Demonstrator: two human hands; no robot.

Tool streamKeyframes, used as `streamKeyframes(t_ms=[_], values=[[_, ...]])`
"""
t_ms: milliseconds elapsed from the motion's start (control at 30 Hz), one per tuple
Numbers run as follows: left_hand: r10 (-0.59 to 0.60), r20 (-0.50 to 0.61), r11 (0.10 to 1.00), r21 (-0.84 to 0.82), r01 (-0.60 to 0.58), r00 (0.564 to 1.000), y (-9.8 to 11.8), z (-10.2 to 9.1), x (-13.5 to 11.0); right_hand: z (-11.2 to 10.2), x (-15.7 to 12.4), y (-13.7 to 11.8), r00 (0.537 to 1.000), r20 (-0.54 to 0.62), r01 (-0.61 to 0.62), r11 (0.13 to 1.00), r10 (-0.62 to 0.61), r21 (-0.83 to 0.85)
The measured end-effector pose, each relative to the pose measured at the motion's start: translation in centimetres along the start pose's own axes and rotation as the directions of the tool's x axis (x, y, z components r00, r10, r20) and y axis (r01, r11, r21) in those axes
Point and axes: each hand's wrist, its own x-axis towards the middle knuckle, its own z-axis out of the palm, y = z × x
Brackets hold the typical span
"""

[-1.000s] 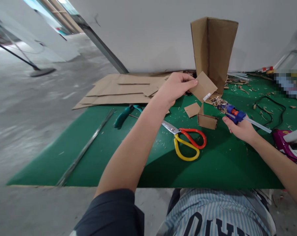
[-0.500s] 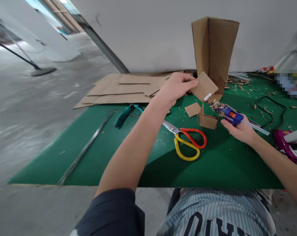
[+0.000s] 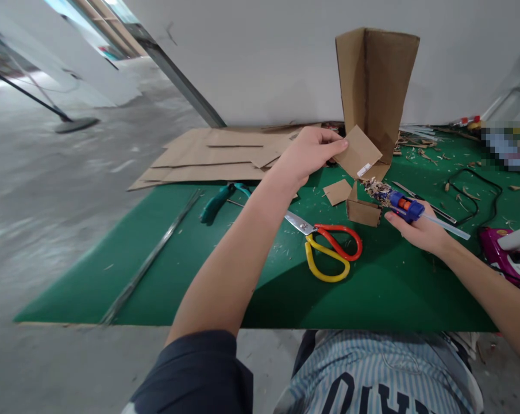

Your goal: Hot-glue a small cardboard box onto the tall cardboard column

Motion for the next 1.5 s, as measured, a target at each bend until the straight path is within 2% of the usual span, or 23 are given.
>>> streamKeyframes(t_ms=[667, 900, 1133, 1367, 1500], values=[[0.011, 0.011, 1.0, 0.01, -0.011, 1.0, -0.2, -0.2, 0.1, -0.3, 0.1, 0.1, 0.999, -0.037, -0.026, 1.0, 0.026, 0.002], [0.014, 0.004, 1.0, 0.004, -0.014, 1.0, -0.4, -0.2, 0.4, -0.1, 0.2, 0.9, 0.99, -0.072, -0.119, 0.992, 0.122, 0.044], [0.011, 0.01, 1.0, 0.0, -0.011, 1.0, -0.3, -0.2, 0.2, -0.1, 0.3, 1.8, 0.981, -0.103, -0.16, 0.986, 0.165, 0.054], [-0.001, 0.005, 1.0, 0.011, 0.001, 1.0, -0.3, -0.2, 0.2, -0.1, 0.5, 1.9, 0.978, -0.171, -0.12, 0.993, 0.12, 0.013], [0.0, 0.007, 1.0, 0.009, 0.0, 1.0, -0.5, -0.2, 0.3, -0.2, 0.6, 2.4, 0.98, -0.158, -0.123, 0.992, 0.125, 0.017]])
